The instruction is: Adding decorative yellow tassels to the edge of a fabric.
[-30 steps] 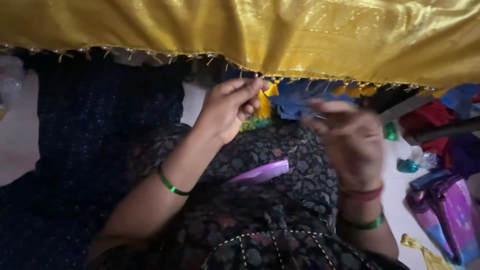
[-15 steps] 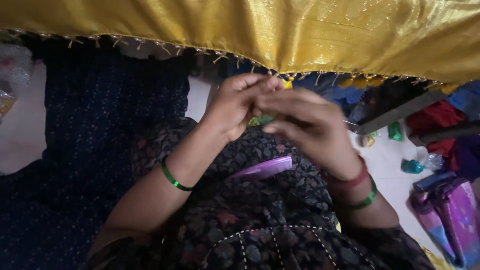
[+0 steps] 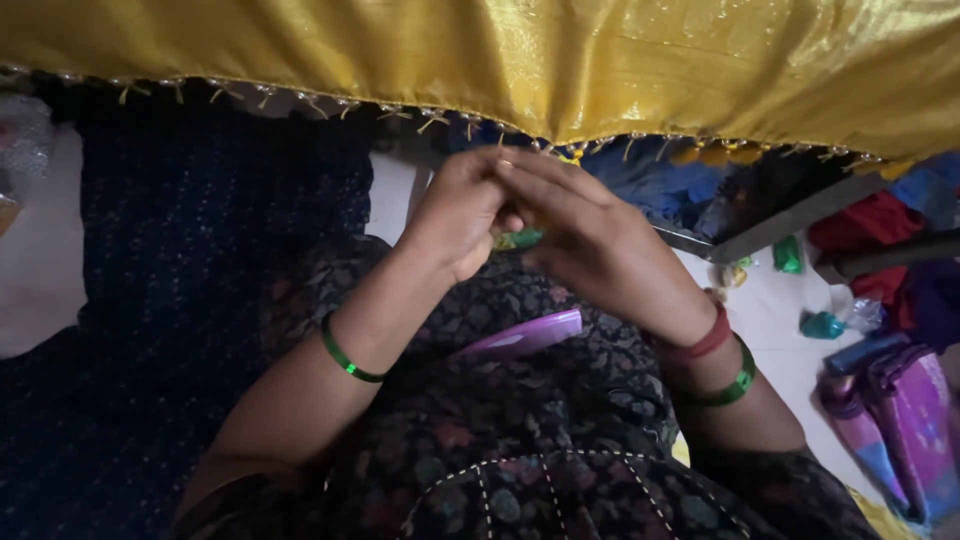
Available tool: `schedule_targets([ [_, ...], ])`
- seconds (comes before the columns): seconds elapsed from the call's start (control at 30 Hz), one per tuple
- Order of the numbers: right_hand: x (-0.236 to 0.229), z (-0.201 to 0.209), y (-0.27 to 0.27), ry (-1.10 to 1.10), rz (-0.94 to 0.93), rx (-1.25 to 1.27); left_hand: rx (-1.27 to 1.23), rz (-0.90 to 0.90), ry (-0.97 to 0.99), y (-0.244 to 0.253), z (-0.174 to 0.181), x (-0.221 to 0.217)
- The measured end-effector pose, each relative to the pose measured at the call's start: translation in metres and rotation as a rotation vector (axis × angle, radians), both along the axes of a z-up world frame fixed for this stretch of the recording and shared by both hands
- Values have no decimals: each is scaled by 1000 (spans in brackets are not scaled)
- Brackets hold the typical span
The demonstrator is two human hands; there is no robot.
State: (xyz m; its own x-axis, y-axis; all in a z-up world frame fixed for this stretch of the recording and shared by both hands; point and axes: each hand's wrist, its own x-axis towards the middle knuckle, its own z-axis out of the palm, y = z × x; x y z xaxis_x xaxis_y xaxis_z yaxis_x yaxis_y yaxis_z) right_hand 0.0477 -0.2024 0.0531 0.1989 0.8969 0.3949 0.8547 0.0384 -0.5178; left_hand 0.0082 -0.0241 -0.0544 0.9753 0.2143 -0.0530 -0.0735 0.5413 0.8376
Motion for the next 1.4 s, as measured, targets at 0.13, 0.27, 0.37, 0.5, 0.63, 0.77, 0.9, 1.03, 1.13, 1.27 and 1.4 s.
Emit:
schedule_targets([
  [0.13, -3, 4, -22, 125, -28, -11, -55, -16, -42, 7, 7, -4],
  [0.27, -6, -10, -47, 163, -178, 8, -38, 9, -7, 8, 12, -5],
  [0.37, -11, -10, -53, 180, -193, 57, -36, 0, -4, 8, 12, -2],
  [0.5, -11, -11, -59, 185, -189, 4, -86, 11, 26, 8, 16, -2],
  [0.63, -14, -10, -63, 147, -160, 76, -68, 24, 9, 10, 15, -4],
  [0.77, -18, -10, -67, 89, -169, 175, -88, 10, 1, 10, 17, -5],
  [0.9, -16, -12, -69, 431, -184, 228, 26, 38, 37, 6, 26, -8],
  [1.03, -11, 2, -67, 449, -385, 165, 273, 52, -10, 11, 37, -15],
  [1.13, -13, 39, -46, -147, -434, -27, 426, 61, 38, 11, 56, -23],
  [1.27, 10, 63, -25, -565, -84, -87, 505, 2, 118, 16, 73, -28],
  [1.4, 46, 69, -7, -586, 7, -28, 464, -122, 47, 26, 71, -23],
])
